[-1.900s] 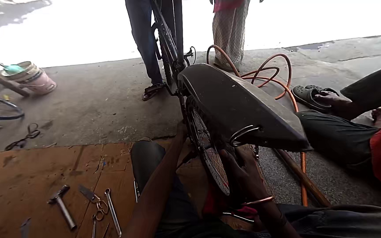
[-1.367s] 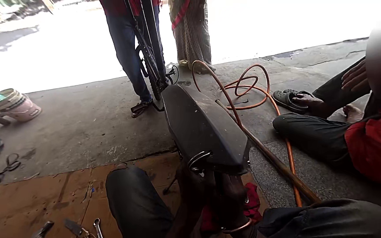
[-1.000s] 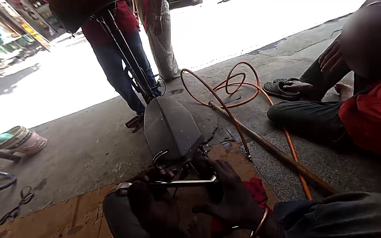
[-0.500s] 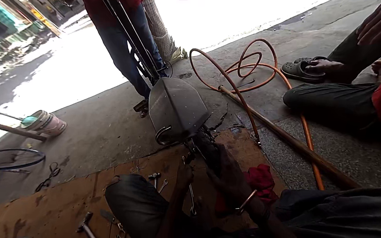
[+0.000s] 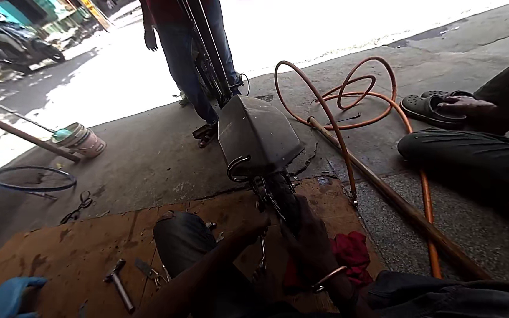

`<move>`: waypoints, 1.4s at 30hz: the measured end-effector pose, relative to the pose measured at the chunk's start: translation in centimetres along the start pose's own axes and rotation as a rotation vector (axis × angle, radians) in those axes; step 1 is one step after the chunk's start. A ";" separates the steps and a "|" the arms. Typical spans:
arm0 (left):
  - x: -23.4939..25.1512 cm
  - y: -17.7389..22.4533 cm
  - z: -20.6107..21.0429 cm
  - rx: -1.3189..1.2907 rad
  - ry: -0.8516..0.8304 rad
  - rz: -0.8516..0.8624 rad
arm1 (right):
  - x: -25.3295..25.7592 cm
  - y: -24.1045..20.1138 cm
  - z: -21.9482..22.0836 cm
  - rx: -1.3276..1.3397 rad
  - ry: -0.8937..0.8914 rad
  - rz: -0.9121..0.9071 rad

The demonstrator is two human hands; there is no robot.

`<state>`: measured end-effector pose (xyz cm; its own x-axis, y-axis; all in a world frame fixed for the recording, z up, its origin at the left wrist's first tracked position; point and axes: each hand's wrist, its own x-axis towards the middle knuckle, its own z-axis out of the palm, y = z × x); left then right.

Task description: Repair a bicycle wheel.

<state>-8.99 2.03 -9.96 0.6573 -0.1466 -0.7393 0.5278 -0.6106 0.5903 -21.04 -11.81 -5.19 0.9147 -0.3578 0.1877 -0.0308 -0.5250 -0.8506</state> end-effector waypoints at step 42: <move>-5.4 1.4 -1.1 -0.028 -0.051 -0.135 | -0.9 -0.2 0.4 0.018 0.043 0.003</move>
<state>-11.23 2.82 -4.77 0.5513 -0.1047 -0.8277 0.6250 -0.6054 0.4928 -21.67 -11.13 -5.37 0.8964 -0.3925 0.2061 -0.0259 -0.5104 -0.8596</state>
